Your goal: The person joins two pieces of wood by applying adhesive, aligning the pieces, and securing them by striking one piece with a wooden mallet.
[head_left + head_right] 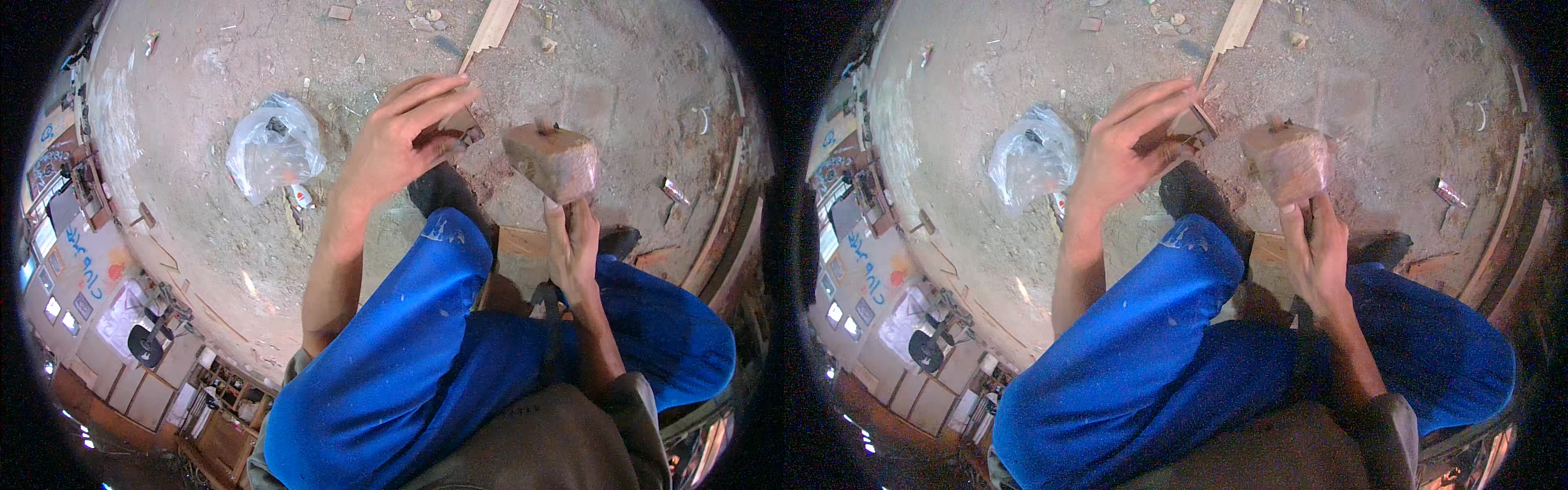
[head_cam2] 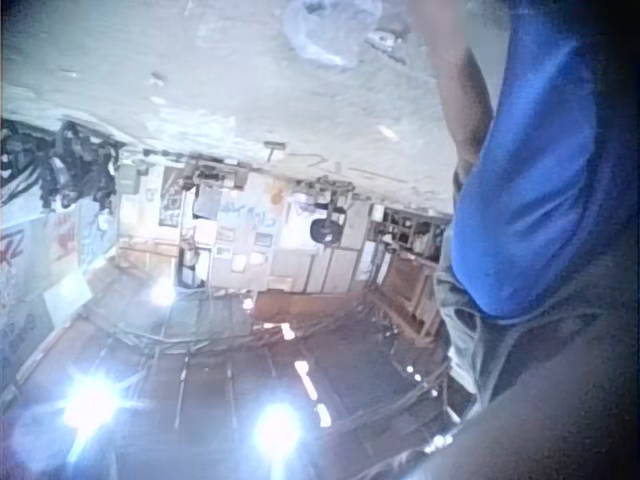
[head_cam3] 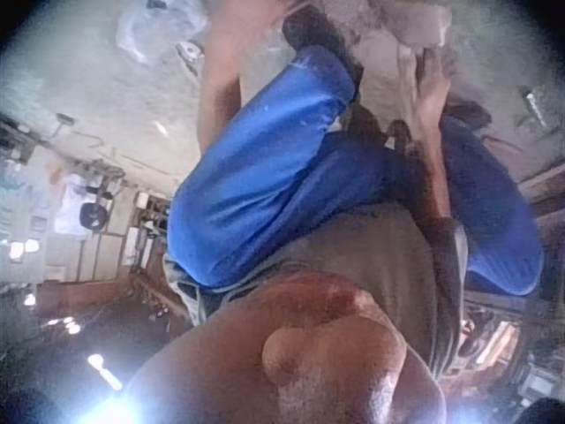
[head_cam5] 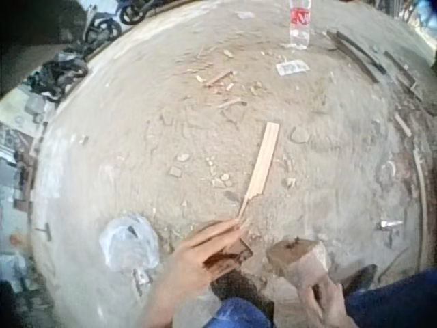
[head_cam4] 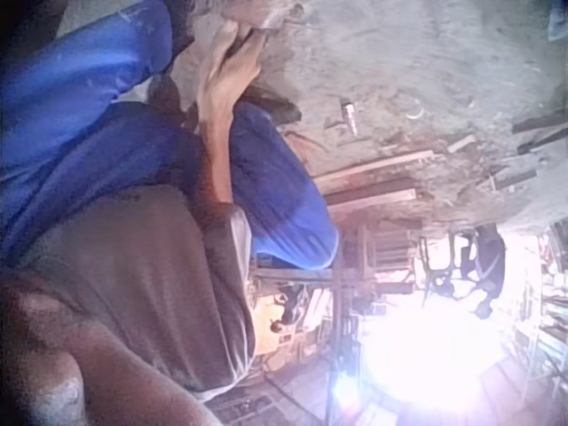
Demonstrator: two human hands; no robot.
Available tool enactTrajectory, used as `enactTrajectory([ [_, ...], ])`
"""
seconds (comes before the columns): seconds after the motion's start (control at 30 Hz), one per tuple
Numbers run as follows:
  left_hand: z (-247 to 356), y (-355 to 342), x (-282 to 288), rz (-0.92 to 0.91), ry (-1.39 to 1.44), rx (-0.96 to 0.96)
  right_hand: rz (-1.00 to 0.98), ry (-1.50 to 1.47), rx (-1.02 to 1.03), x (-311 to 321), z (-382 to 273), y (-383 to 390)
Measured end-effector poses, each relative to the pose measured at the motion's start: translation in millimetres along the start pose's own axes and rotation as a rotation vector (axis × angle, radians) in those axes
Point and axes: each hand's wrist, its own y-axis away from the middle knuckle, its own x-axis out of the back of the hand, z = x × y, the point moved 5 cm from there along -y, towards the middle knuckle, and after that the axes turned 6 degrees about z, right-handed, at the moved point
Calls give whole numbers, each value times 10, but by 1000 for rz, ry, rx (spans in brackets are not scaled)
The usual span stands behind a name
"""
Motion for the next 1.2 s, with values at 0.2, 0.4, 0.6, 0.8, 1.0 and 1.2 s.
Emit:
enactTrajectory([
  [0.2,-174,-110,-73,-95,38,-202,20,-116,-66,-136,-39,-23],
  [0.4,-240,-93,-126,-43,47,-323,-3,-78,-3,-276,-1,19],
  [0.6,-230,-70,-147,-16,67,-353,-26,-22,-60,-233,47,33],
  [0.8,-216,-75,-132,35,77,-369,60,-72,122,-249,70,92],
  [1.0,-279,-80,-138,37,119,-357,-109,157,421,98,-34,290],
  [1.2,-235,-67,-83,-21,152,-366,-33,58,465,64,-457,366],
])
